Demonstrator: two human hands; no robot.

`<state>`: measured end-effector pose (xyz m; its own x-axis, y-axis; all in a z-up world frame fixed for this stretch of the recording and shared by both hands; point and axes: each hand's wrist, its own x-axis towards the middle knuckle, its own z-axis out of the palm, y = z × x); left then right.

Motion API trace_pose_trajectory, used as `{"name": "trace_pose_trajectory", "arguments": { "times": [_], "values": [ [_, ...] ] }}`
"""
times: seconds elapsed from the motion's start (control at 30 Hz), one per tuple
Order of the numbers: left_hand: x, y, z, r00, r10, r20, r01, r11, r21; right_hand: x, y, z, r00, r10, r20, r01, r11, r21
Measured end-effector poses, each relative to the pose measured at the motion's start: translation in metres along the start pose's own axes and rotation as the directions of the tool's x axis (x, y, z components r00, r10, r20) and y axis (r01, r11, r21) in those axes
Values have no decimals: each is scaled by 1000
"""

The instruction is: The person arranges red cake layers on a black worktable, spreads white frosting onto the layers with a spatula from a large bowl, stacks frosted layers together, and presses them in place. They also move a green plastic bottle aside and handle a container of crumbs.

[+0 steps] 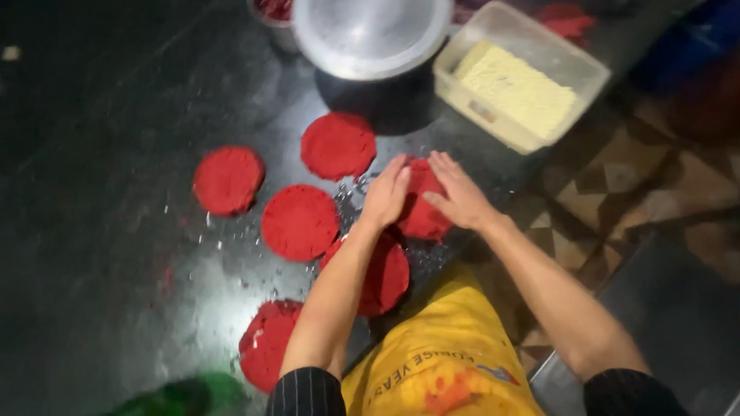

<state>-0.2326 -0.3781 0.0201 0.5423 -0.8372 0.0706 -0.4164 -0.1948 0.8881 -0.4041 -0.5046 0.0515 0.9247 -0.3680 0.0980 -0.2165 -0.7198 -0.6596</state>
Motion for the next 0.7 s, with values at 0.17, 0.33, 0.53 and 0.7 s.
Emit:
{"name": "trace_pose_trajectory", "arguments": {
  "times": [0.17, 0.33, 0.53, 0.7],
  "values": [
    [-59, 44, -66, 987, 90, -134, -63, 979, 195, -23, 0, -17, 997, -53, -60, 55, 998, 26],
    [-182, 75, -91, 933, 23, -359, 119, 923, 366, -24, -54, -19, 956, -293, -32, 294, 951, 93],
    [-236, 65, 6, 727, -162, -668, 408, 883, 230, -24, -93, 30, 728, -591, 348, 628, 778, 7],
    [-206, 26, 26, 370, -303, -878, 386, 910, -151, -1, -114, 48, 689, -652, 316, 661, 744, 96]
  ]
}}
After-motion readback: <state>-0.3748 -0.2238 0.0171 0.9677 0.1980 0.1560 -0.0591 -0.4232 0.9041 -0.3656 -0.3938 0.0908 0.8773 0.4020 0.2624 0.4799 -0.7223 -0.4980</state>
